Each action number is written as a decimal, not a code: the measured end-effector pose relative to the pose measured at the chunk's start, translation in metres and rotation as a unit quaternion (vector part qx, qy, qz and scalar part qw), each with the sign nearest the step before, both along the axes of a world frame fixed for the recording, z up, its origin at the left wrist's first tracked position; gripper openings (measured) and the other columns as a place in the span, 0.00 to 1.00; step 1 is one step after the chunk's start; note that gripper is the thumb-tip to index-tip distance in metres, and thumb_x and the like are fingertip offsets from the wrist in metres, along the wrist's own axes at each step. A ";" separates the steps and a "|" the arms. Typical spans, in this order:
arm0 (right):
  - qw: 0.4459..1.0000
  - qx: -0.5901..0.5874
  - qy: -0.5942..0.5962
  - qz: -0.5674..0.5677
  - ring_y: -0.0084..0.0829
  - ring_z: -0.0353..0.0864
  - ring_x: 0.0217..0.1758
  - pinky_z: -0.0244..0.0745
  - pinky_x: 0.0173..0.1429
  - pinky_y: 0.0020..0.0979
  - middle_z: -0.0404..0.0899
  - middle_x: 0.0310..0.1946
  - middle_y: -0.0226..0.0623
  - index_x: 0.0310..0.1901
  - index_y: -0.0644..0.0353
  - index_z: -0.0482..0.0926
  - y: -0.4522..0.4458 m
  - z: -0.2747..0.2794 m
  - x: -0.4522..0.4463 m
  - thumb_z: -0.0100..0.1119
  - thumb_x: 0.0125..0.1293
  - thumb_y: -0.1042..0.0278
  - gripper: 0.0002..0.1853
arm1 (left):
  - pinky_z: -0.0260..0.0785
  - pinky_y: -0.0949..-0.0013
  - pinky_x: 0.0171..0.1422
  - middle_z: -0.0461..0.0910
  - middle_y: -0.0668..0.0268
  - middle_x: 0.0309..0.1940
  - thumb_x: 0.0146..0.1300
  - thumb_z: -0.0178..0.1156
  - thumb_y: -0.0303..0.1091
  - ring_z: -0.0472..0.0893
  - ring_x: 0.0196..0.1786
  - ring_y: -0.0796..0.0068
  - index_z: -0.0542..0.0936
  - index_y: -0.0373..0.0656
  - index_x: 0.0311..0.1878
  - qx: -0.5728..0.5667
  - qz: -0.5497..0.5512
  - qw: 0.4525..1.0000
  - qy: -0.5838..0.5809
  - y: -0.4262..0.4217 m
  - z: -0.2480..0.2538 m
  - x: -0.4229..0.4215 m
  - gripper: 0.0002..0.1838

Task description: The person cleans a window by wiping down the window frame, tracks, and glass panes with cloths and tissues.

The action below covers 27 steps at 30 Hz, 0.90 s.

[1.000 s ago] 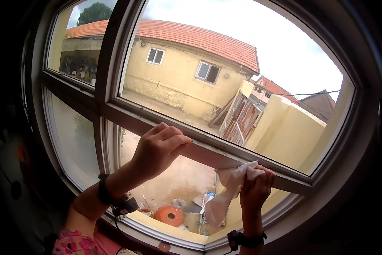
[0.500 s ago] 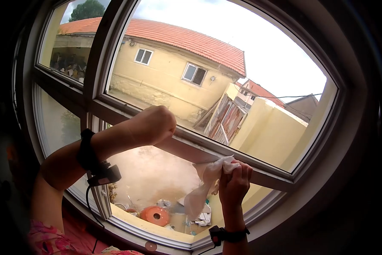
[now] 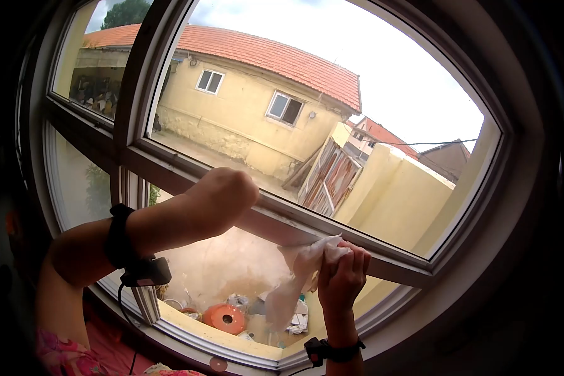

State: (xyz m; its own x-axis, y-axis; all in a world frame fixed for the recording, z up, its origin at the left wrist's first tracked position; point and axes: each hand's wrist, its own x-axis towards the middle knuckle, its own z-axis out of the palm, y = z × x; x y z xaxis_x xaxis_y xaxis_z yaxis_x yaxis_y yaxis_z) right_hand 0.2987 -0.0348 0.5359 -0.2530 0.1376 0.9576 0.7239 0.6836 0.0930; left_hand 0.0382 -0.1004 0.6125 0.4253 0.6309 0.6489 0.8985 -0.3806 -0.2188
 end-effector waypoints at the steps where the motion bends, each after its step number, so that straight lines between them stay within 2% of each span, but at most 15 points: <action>1: 1.000 0.002 -0.001 0.001 0.46 0.74 0.43 0.74 0.47 0.40 0.77 0.40 0.41 0.34 0.64 0.73 0.000 0.000 0.000 0.60 0.55 0.74 0.07 | 0.75 0.63 0.37 0.76 0.52 0.22 0.44 0.57 0.17 0.81 0.28 0.56 0.74 0.33 0.20 -0.006 -0.001 1.000 -0.001 0.000 -0.002 0.001 0.03; 4: 1.000 0.012 -0.005 -0.001 0.45 0.74 0.43 0.74 0.46 0.40 0.77 0.40 0.41 0.33 0.64 0.73 0.001 0.000 0.001 0.61 0.55 0.74 0.07 | 0.75 0.64 0.37 0.75 0.53 0.22 0.44 0.58 0.17 0.81 0.28 0.56 0.74 0.34 0.21 0.024 -0.001 0.999 -0.031 -0.001 -0.008 0.002 0.03; 5: 1.000 0.009 -0.003 -0.005 0.45 0.74 0.43 0.74 0.45 0.40 0.77 0.40 0.41 0.33 0.63 0.73 0.001 0.000 0.001 0.61 0.56 0.73 0.08 | 0.75 0.65 0.37 0.76 0.53 0.22 0.44 0.58 0.17 0.81 0.28 0.57 0.75 0.33 0.22 0.028 0.023 0.999 0.012 0.001 -0.009 0.001 0.02; 7: 1.000 0.003 -0.007 -0.012 0.45 0.74 0.43 0.74 0.46 0.40 0.77 0.40 0.41 0.33 0.63 0.72 0.000 0.001 0.001 0.62 0.57 0.72 0.08 | 0.75 0.65 0.37 0.76 0.55 0.21 0.45 0.59 0.19 0.80 0.26 0.58 0.75 0.35 0.20 0.026 0.001 0.999 0.030 -0.001 -0.001 -0.002 0.03; 9: 1.000 0.009 -0.024 -0.014 0.46 0.73 0.43 0.72 0.47 0.42 0.76 0.39 0.41 0.34 0.64 0.72 0.001 0.002 0.004 0.61 0.59 0.71 0.08 | 0.75 0.65 0.37 0.79 0.54 0.22 0.44 0.60 0.19 0.82 0.30 0.58 0.80 0.37 0.22 -0.048 0.053 0.996 0.046 -0.001 0.014 -0.003 0.02; 14: 0.998 -0.027 -0.055 -0.032 0.48 0.71 0.44 0.68 0.49 0.44 0.73 0.39 0.45 0.39 0.67 0.73 -0.005 0.007 0.006 0.60 0.60 0.68 0.11 | 0.75 0.66 0.38 0.81 0.56 0.25 0.49 0.61 0.22 0.83 0.33 0.58 0.83 0.39 0.26 -0.094 0.019 0.994 -0.060 -0.001 0.024 -0.004 0.03; 16: 0.997 -0.027 -0.068 -0.033 0.48 0.71 0.44 0.68 0.49 0.44 0.73 0.39 0.45 0.39 0.67 0.73 -0.006 0.006 0.005 0.60 0.60 0.68 0.11 | 0.76 0.65 0.39 0.83 0.56 0.28 0.50 0.61 0.22 0.83 0.34 0.58 0.84 0.40 0.29 -0.118 0.074 0.990 0.005 -0.005 0.029 0.001 0.04; 19: 0.997 -0.027 -0.059 -0.049 0.47 0.71 0.43 0.68 0.49 0.44 0.74 0.38 0.44 0.38 0.67 0.73 -0.004 0.006 0.007 0.60 0.60 0.68 0.11 | 0.76 0.66 0.39 0.83 0.55 0.31 0.51 0.61 0.23 0.84 0.35 0.57 0.84 0.39 0.31 -0.088 0.052 0.994 -0.033 0.009 0.021 -0.002 0.05; 21: 0.997 -0.014 -0.065 -0.038 0.47 0.71 0.43 0.69 0.48 0.44 0.74 0.38 0.44 0.38 0.67 0.74 -0.004 0.006 0.006 0.60 0.60 0.68 0.11 | 0.76 0.64 0.40 0.83 0.54 0.30 0.52 0.60 0.24 0.83 0.36 0.56 0.83 0.37 0.32 -0.072 0.039 0.997 0.001 0.010 0.023 -0.003 0.05; 23: 0.997 -0.014 -0.062 -0.034 0.48 0.72 0.43 0.69 0.48 0.43 0.75 0.39 0.43 0.37 0.65 0.73 -0.005 0.007 0.005 0.60 0.60 0.69 0.09 | 0.76 0.64 0.41 0.82 0.52 0.31 0.51 0.61 0.24 0.83 0.37 0.56 0.83 0.36 0.32 -0.124 0.071 0.990 -0.008 0.003 0.030 0.003 0.05; 27: 0.998 -0.005 -0.050 -0.023 0.47 0.73 0.43 0.70 0.47 0.42 0.76 0.40 0.42 0.36 0.64 0.73 -0.004 0.006 0.004 0.59 0.60 0.70 0.08 | 0.76 0.64 0.42 0.81 0.51 0.31 0.50 0.61 0.23 0.83 0.38 0.55 0.83 0.36 0.31 -0.141 0.095 0.985 0.012 -0.006 0.031 0.010 0.05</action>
State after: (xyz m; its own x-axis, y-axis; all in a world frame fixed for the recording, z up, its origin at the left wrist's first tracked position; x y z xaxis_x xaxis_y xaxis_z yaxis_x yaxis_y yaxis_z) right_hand 0.3023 -0.0392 0.5417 -0.3406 0.1603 0.9264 0.7419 0.6511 0.1601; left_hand 0.0486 -0.1066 0.6439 0.2941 0.8547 0.4279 0.9556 -0.2539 -0.1496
